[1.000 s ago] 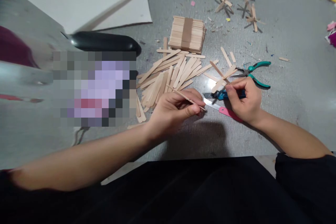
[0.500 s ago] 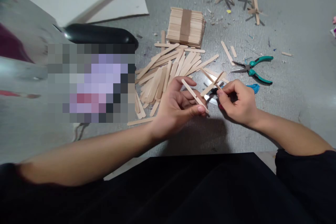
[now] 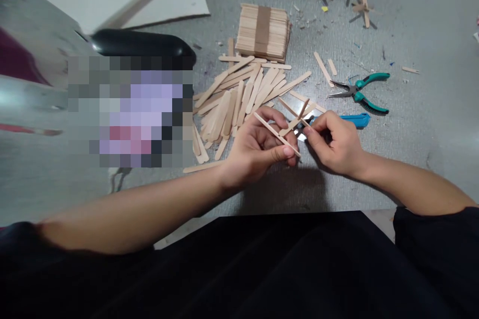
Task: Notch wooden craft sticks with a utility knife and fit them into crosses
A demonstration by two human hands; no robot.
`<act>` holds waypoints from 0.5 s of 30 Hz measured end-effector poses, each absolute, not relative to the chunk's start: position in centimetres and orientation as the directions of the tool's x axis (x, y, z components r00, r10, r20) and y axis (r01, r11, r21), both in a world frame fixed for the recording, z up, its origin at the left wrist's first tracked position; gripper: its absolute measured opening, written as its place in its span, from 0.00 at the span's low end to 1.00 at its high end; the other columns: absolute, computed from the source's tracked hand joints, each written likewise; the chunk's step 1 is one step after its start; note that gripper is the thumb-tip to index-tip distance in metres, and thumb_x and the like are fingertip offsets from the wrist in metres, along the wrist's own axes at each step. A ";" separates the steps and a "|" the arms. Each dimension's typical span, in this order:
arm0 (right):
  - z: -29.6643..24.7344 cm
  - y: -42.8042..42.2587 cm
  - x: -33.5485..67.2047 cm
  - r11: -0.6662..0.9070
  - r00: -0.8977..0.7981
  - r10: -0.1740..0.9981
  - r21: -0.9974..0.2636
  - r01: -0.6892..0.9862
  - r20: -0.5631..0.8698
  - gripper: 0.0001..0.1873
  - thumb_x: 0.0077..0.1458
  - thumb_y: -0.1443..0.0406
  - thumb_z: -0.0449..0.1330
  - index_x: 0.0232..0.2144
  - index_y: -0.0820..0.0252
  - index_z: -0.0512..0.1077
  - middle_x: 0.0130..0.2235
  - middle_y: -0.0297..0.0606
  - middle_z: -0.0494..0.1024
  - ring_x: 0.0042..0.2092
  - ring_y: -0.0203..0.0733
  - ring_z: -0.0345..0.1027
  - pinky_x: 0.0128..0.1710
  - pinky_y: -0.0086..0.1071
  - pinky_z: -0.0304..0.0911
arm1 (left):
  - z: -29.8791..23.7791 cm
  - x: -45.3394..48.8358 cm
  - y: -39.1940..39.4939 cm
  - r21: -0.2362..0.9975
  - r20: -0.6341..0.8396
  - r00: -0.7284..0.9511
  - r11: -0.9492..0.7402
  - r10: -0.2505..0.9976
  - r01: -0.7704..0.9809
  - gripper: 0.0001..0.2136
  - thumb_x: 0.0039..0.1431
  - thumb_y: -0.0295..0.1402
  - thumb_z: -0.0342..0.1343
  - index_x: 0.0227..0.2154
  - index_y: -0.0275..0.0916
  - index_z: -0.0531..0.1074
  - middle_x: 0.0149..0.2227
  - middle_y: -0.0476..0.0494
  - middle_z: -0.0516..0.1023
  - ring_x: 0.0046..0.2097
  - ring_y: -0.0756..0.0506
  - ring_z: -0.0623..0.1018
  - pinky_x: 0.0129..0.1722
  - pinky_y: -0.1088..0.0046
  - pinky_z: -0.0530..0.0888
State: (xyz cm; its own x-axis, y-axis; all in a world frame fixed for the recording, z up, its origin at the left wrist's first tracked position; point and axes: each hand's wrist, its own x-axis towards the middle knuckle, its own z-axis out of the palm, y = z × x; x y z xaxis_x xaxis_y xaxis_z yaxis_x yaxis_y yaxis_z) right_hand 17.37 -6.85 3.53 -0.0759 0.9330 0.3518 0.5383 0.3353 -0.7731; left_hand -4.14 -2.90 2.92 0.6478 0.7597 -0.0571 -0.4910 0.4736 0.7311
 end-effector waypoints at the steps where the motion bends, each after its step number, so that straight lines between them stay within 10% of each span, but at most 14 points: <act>1: 3.5 -6.8 17.4 0.334 -0.079 0.935 -0.778 0.532 0.347 0.15 0.76 0.56 0.67 0.35 0.51 0.71 0.29 0.31 0.81 0.28 0.39 0.75 0.30 0.36 0.67 | 2.9 -4.1 -2.8 0.721 -0.052 0.650 0.479 0.758 -0.501 0.27 0.61 0.33 0.82 0.45 0.44 0.64 0.31 0.56 0.84 0.28 0.51 0.85 0.31 0.78 0.83; 15: 3.5 -7.1 16.8 0.351 -0.058 0.925 -0.784 0.512 0.376 0.15 0.73 0.58 0.69 0.34 0.51 0.71 0.35 0.35 0.86 0.31 0.39 0.76 0.31 0.36 0.68 | 3.3 -3.9 -2.9 0.716 -0.070 0.664 0.501 0.744 -0.486 0.27 0.56 0.34 0.85 0.40 0.41 0.68 0.30 0.54 0.84 0.28 0.52 0.84 0.31 0.79 0.83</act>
